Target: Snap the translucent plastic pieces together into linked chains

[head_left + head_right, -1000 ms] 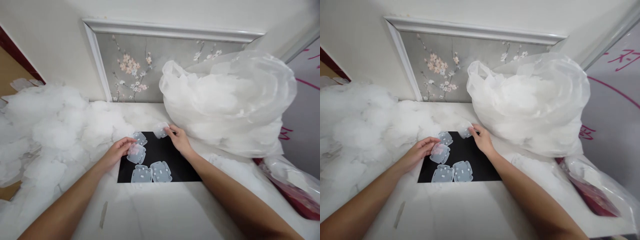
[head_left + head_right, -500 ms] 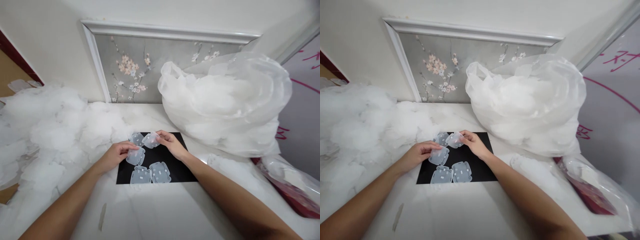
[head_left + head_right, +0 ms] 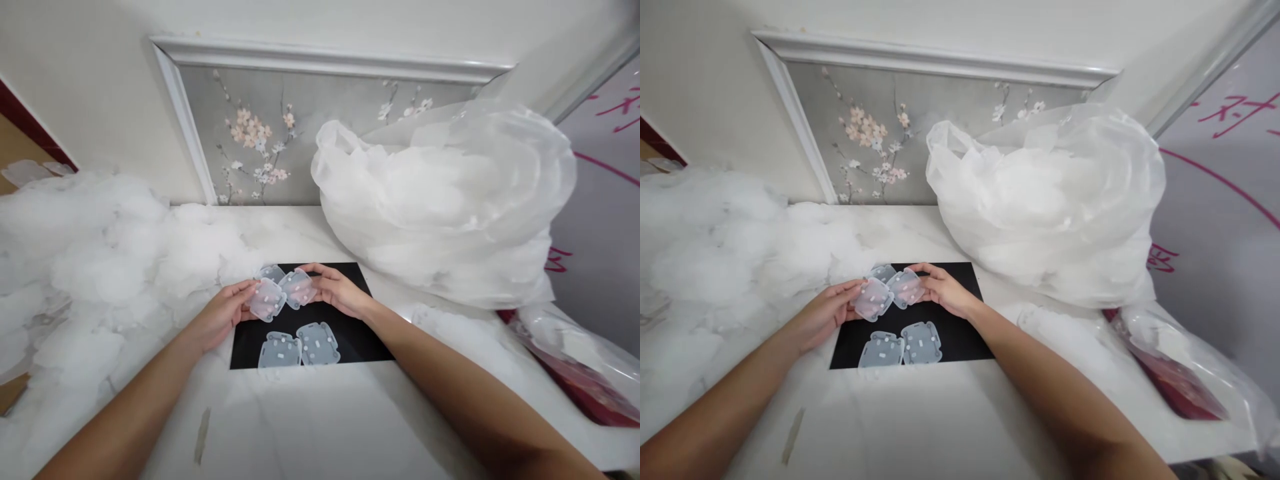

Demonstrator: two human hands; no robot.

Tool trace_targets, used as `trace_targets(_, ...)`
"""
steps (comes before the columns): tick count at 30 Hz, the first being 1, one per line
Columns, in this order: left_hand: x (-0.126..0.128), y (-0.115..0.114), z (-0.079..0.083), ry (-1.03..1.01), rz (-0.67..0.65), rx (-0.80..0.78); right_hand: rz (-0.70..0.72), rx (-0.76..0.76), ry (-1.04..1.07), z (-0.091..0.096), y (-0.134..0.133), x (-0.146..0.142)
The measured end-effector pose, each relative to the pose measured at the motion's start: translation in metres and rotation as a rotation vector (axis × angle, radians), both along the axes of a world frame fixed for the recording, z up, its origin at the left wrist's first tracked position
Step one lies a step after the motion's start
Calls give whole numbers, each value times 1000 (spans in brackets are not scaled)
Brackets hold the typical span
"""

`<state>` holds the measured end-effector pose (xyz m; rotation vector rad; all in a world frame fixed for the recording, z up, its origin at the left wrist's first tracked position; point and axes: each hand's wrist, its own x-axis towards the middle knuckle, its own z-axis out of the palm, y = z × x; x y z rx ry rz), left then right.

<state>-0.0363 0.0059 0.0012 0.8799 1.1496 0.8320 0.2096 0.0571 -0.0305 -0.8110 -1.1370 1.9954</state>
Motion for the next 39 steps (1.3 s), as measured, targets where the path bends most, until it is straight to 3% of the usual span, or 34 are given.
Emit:
trace_targets(9,-2,-1,6,-24,-14,-7,-1,33,-23,1,-1,2)
trace_targets(12,-1,-11,14,88,-273,20,166,116,-113,10,-3,9)
trace_targets(15,6,-23,20,331,-575,177,500,423,-323,26,-8,15)
trace_targets(17,11,-28,22,533,-593,369,555,715,-464,34,-12,14)
trace_targets(20,8,-24,18,744,-445,566,302,954,-619,29,-13,3)
trace_targets(22,-1,-15,14,882,-307,655,95,1067,-722,17,-11,-8)
trace_targets(24,-13,-5,8,1021,-242,719,-8,1247,-835,2,-8,-20)
trace_targets(27,-24,7,2,1127,-324,770,-8,1471,-989,-11,-4,-33)
trace_targets(30,-23,9,0,1186,-392,896,-23,1556,-1086,-11,-1,-35)
trace_targets(33,-16,5,2,1157,-331,998,-55,1568,-1058,-6,2,-28)
trace_targets(35,-12,1,3,1066,-360,1013,-52,1526,-979,-3,3,-22)
trace_targets(39,-11,-5,7,903,-509,836,41,1477,-883,-6,6,-19)
